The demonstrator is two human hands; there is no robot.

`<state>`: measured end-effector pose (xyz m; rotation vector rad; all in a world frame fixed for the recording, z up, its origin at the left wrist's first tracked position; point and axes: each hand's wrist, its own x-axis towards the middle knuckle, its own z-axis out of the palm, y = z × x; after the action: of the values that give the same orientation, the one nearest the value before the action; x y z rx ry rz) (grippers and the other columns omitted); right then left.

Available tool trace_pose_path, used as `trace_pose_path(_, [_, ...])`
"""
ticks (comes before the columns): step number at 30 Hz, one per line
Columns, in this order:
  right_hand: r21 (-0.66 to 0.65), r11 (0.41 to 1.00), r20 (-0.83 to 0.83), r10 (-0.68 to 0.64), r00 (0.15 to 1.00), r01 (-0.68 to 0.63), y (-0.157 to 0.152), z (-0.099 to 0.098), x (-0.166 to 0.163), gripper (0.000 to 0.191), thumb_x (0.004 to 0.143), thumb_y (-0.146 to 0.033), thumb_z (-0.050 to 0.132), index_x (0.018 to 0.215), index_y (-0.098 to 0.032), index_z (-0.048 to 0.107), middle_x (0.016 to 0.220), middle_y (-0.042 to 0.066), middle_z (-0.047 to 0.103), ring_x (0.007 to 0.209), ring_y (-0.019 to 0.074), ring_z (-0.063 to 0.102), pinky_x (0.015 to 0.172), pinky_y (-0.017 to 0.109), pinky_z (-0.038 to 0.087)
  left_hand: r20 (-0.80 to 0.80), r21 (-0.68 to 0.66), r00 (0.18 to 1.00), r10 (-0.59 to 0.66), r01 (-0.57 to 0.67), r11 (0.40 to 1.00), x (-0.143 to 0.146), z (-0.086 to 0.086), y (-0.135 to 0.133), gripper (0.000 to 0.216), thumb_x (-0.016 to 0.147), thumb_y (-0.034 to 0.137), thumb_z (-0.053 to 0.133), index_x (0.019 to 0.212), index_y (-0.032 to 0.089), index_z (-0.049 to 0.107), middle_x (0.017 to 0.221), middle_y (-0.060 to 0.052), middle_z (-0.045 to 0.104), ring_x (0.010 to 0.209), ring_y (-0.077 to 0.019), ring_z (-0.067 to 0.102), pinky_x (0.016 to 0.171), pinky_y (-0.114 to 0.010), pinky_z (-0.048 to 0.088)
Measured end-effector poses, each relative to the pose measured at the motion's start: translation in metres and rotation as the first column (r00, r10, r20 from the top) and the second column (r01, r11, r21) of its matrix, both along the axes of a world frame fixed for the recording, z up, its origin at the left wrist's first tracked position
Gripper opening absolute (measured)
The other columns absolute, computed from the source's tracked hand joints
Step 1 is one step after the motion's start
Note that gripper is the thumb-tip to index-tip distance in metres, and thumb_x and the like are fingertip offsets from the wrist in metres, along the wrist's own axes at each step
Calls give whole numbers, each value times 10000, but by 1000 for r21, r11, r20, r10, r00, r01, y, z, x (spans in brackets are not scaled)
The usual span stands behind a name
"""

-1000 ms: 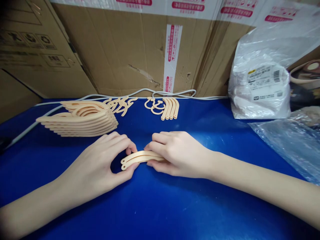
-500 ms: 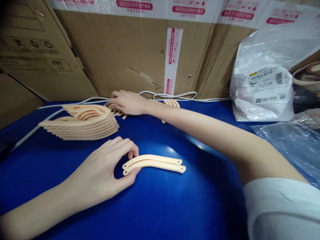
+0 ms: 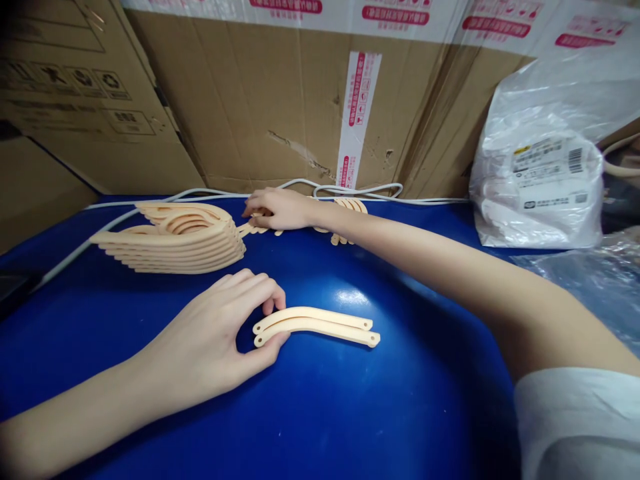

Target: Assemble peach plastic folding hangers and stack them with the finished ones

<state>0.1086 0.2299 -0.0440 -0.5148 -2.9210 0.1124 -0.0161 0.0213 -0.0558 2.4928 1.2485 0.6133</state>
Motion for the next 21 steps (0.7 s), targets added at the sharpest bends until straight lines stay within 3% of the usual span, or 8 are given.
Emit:
trace_pose_path(7, [-66,995,-135,-77,988,69,-8,-1,30,267,960,-317,499,1001,-144,698,1172,125,710,1030,198,656,918,340,480,-9,-23,1000,4,-4,1000,0,4,-1,57,830,233,552,816,221,498,801,13,572,756,-191,480,673,-346,334])
trace_pose_path(12, [-101,991,-190,-101,977,83,-18,11,42,206,930,-255,544,1007,-163,712,1168,97,727,1081,200,655,977,359,464,-24,-43,1000,-4,3,999,1,6,-1,67,833,231,568,818,214,506,805,16,567,762,-191,478,675,-347,332])
trace_pose_path(18, [-50,986,-328,-169,929,162,-72,44,79,246,989,-300,491,1037,-189,705,1116,92,723,1097,218,645,995,381,453,-33,-16,999,-1,1,1000,-2,3,-1,59,861,247,559,841,213,514,809,14,571,770,-194,485,684,-354,334])
trace_pose_path(21, [-49,973,-321,-231,919,227,-103,47,102,253,1001,-338,488,1029,-203,701,1062,86,719,1030,222,656,931,366,485,-45,5,999,12,-11,1000,-3,3,-1,79,893,285,552,861,217,526,825,4,585,783,-202,500,692,-360,346])
